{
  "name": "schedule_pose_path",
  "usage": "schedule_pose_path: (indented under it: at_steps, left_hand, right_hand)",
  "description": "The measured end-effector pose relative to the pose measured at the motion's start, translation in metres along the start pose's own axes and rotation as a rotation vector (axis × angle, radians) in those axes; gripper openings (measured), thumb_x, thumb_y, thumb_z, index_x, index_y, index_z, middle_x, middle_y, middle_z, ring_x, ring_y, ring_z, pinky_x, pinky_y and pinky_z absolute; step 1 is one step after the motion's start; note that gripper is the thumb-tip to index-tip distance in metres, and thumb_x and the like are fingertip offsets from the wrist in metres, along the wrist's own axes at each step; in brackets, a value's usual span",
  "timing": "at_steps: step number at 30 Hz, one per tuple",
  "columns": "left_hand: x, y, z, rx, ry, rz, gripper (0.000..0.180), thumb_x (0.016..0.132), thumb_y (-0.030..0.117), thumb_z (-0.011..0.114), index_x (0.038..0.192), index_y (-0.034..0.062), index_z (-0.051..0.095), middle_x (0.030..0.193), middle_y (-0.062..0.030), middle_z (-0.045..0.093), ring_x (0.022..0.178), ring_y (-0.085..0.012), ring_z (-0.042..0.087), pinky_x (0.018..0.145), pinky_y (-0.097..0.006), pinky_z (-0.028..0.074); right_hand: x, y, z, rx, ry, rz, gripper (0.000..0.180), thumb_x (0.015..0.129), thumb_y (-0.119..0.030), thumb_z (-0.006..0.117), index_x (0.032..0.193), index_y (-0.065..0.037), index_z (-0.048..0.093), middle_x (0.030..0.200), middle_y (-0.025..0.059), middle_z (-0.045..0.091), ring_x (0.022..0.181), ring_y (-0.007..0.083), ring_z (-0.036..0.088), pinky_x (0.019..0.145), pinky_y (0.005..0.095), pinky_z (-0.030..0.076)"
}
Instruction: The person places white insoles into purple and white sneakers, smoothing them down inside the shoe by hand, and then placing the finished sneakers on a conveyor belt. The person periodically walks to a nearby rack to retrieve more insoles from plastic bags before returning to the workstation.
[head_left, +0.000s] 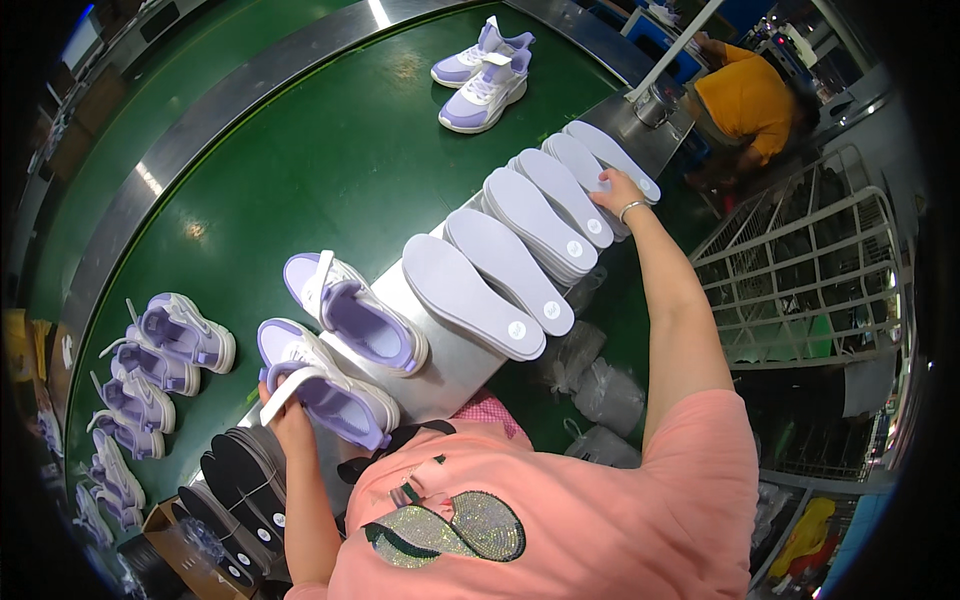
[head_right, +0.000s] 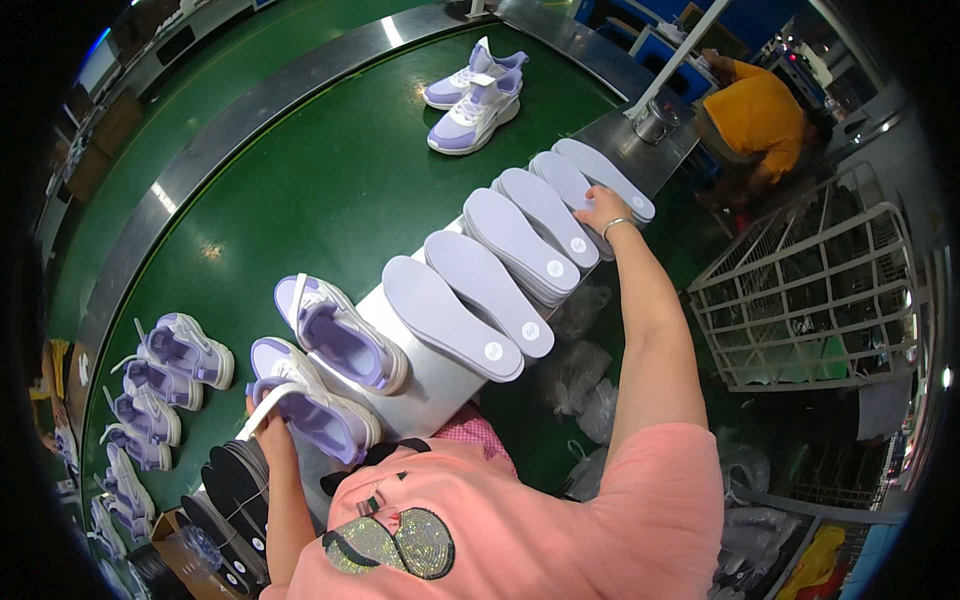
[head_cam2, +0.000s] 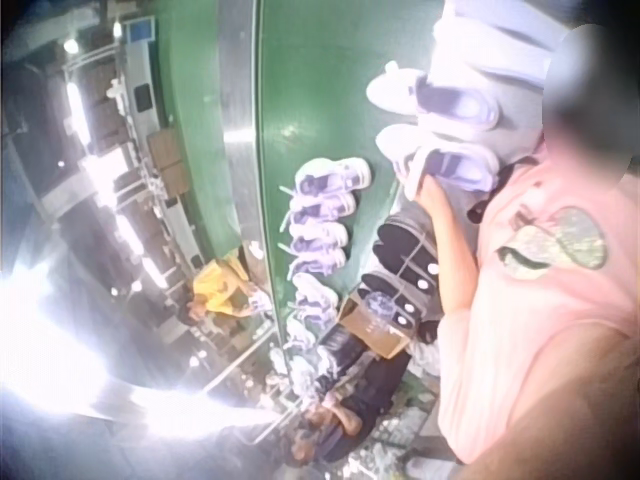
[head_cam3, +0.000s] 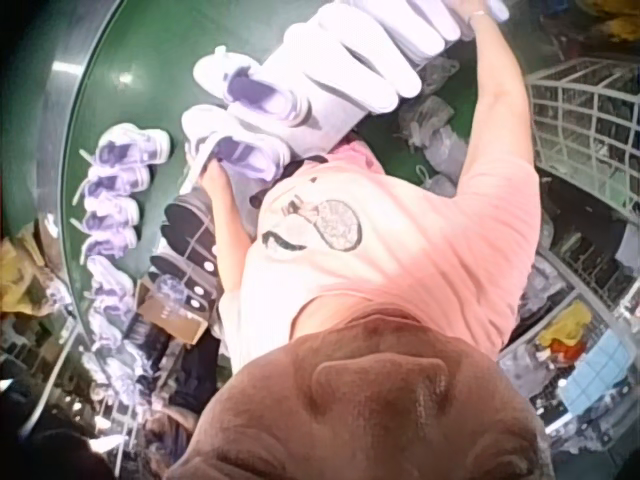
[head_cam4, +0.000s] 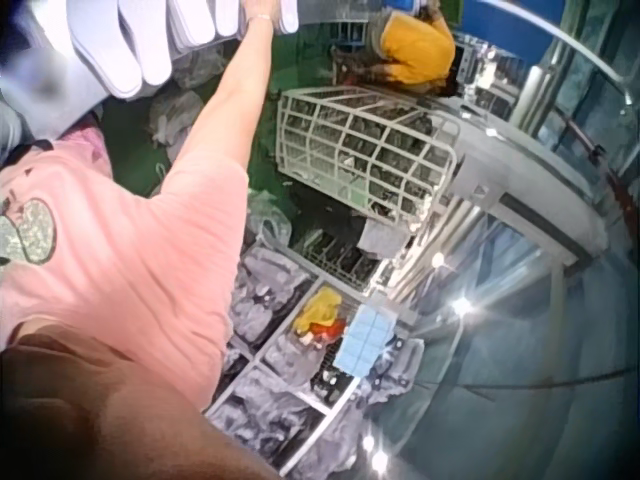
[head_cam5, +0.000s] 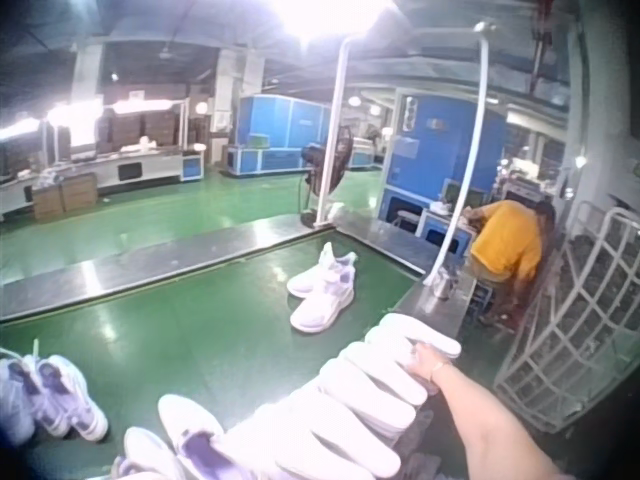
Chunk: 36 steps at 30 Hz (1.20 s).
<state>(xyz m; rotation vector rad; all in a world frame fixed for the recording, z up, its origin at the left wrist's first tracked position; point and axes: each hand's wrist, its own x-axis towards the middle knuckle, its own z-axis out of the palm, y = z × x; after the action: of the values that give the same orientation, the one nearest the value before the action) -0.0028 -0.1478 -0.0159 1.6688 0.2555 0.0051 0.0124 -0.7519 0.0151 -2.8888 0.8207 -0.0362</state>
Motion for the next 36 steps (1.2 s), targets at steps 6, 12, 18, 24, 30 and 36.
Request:
schedule_pose_path:
  at_steps: [6, 12, 18, 24, 30, 36]
  left_hand:
    - [0.002, -0.007, -0.002, 0.095, 0.028, 0.035, 0.034, 0.088, 0.02, 0.047, 0.117, 0.0031, 0.04, 0.091, -0.0037, 0.053, 0.078, -0.009, 0.049, 0.065, -0.021, 0.041]
    - [0.002, -0.001, 0.007, -0.004, 0.024, -0.03, 0.025, 0.087, 0.015, 0.047, 0.107, 0.0001, 0.044, 0.087, -0.0049, 0.054, 0.078, -0.0093, 0.049, 0.067, -0.02, 0.04]
    - [0.009, -0.007, 0.007, 0.163, 0.053, 0.168, 0.024, 0.085, 0.013, 0.048, 0.105, -0.0014, 0.047, 0.089, -0.0092, 0.056, 0.081, -0.0127, 0.051, 0.071, -0.023, 0.041]
    - [-0.001, 0.019, 0.011, 0.191, 0.07, 0.106, 0.021, 0.084, 0.021, 0.049, 0.095, 0.0034, 0.051, 0.074, -0.0158, 0.06, 0.067, -0.0244, 0.058, 0.059, -0.033, 0.044]
    - [-0.007, 0.02, 0.005, 0.263, 0.057, 0.107, 0.025, 0.083, 0.026, 0.051, 0.091, 0.0021, 0.05, 0.077, -0.0176, 0.059, 0.069, -0.0265, 0.058, 0.062, -0.032, 0.044]
    - [-0.005, 0.018, 0.003, 0.301, 0.036, 0.05, 0.023, 0.082, 0.027, 0.049, 0.091, 0.006, 0.047, 0.079, -0.0162, 0.061, 0.076, -0.0337, 0.058, 0.065, -0.039, 0.045]
  right_hand:
    - [0.005, -0.009, -0.009, 0.033, -0.012, 0.024, 0.041, 0.061, -0.029, 0.07, 0.093, -0.009, 0.053, 0.097, 0.0144, 0.054, 0.093, 0.0291, 0.052, 0.082, 0.0347, 0.041]
    - [-0.033, -0.055, -0.075, -0.169, 0.541, -0.392, 0.035, 0.057, -0.022, 0.071, 0.086, -0.009, 0.055, 0.098, 0.0126, 0.048, 0.093, 0.0296, 0.048, 0.079, 0.0378, 0.041]
    - [-0.134, -0.176, -0.102, -0.015, 0.485, -0.829, 0.031, 0.057, -0.02, 0.069, 0.084, -0.009, 0.056, 0.097, 0.0131, 0.048, 0.08, 0.0286, 0.053, 0.066, 0.0348, 0.045]
    - [-0.242, -0.284, -0.087, 0.023, -0.006, -1.342, 0.012, 0.062, -0.016, 0.06, 0.07, -0.008, 0.058, 0.087, 0.0073, 0.052, 0.061, 0.0217, 0.054, 0.052, 0.0296, 0.045]
    - [-0.285, -0.35, -0.057, -0.526, -0.191, -1.407, 0.012, 0.065, -0.014, 0.056, 0.069, -0.005, 0.062, 0.078, 0.0085, 0.054, 0.067, 0.0209, 0.057, 0.055, 0.0277, 0.046]
    - [-0.287, -0.368, -0.071, -0.632, -0.312, -1.385, 0.012, 0.066, -0.012, 0.056, 0.072, -0.004, 0.063, 0.079, 0.0111, 0.056, 0.07, 0.0218, 0.059, 0.056, 0.0301, 0.047]
